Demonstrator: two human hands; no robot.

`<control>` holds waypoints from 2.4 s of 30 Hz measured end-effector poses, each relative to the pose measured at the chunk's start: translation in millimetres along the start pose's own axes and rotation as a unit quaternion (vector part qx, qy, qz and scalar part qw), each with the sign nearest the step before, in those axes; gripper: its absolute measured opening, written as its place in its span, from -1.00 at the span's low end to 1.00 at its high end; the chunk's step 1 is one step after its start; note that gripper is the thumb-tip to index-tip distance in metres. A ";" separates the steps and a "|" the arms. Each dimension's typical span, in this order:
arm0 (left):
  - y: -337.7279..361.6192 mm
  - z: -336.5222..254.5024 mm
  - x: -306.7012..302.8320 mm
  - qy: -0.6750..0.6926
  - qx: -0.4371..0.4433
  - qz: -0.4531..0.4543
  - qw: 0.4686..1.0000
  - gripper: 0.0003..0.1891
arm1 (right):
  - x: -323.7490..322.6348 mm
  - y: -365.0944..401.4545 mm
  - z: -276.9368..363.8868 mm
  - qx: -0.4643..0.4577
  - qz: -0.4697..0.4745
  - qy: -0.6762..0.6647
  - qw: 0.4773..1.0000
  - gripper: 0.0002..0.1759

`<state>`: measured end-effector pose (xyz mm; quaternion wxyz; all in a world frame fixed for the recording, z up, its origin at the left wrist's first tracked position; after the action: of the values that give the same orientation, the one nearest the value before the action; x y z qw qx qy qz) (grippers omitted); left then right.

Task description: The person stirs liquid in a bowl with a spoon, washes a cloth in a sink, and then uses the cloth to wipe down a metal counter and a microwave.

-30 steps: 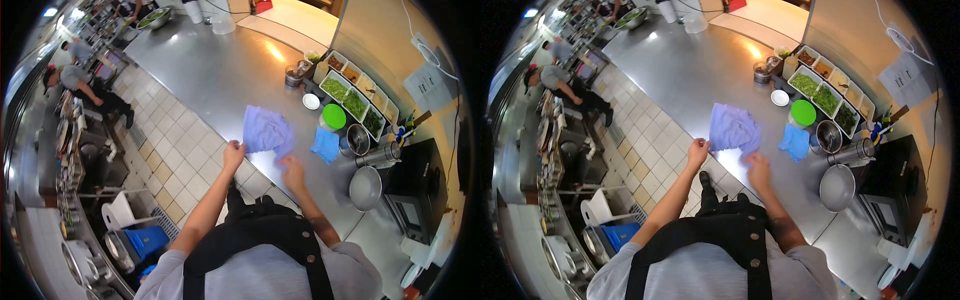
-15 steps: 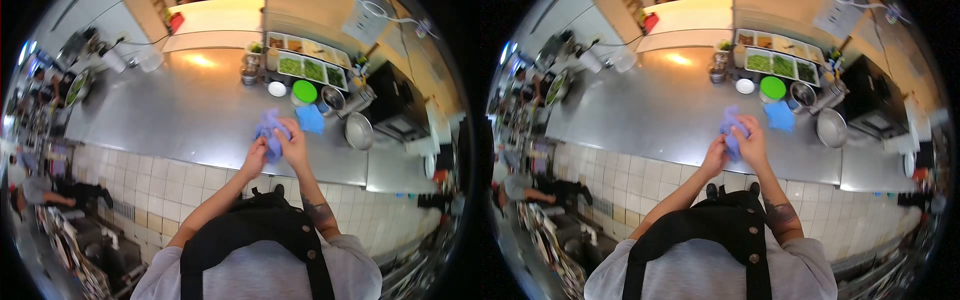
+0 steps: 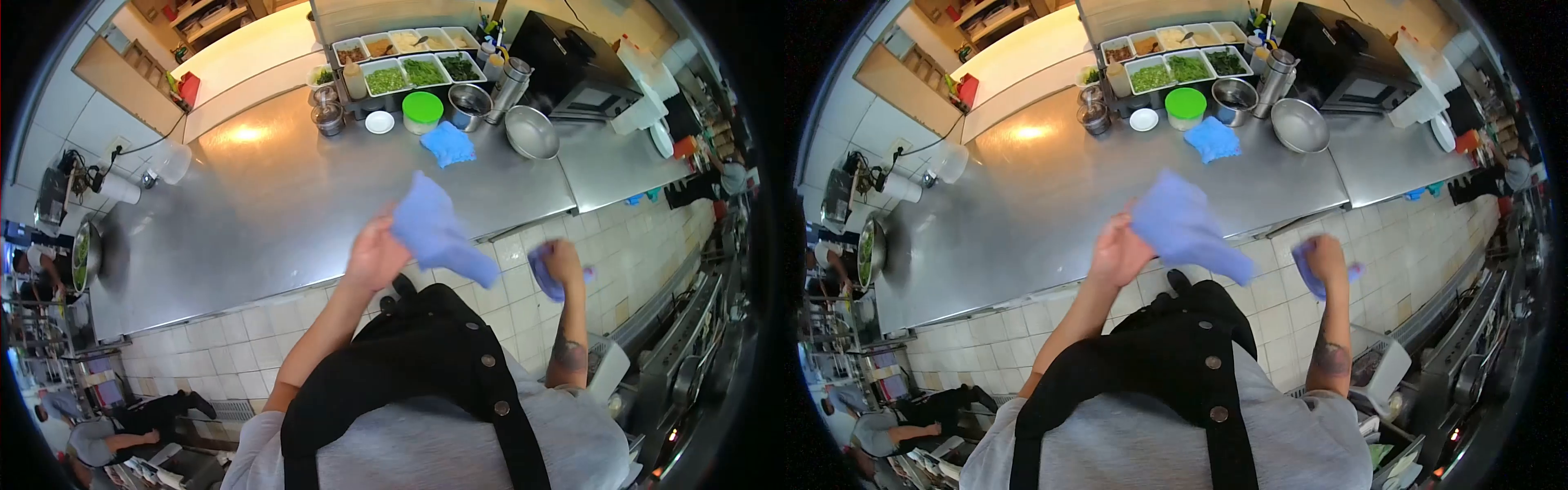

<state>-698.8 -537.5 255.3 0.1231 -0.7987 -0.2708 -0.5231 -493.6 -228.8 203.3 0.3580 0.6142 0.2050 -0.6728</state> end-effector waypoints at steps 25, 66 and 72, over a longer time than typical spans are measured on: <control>153.3 -133.6 -44.9 -0.198 0.320 -0.265 0.888 -0.80 | 0.4 -105.0 44.5 -0.217 0.332 0.003 0.918 -0.64; 231.6 -150.9 -164.1 -0.237 0.227 -0.489 0.808 -0.73 | 32.9 -124.4 178.6 -0.251 0.055 -0.420 0.871 -0.59; 222.8 -148.9 -67.3 -0.181 0.302 -0.421 0.836 -0.86 | 46.8 -55.7 358.1 -0.407 0.130 -0.578 0.695 -0.55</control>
<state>-708.8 -812.8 276.7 0.0750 -0.6113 -0.7427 -0.2628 -777.3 -459.1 206.5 0.7048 -0.0807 0.1294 -0.6929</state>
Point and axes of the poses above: each hand's wrist, its own y-axis away from the middle knuckle, its own x-axis out of the palm, z = x × y, the point moved 3 cm from there along -y, towards the middle knuckle, and after that the axes turned 7 degrees about -z, right-handed, at the moved point
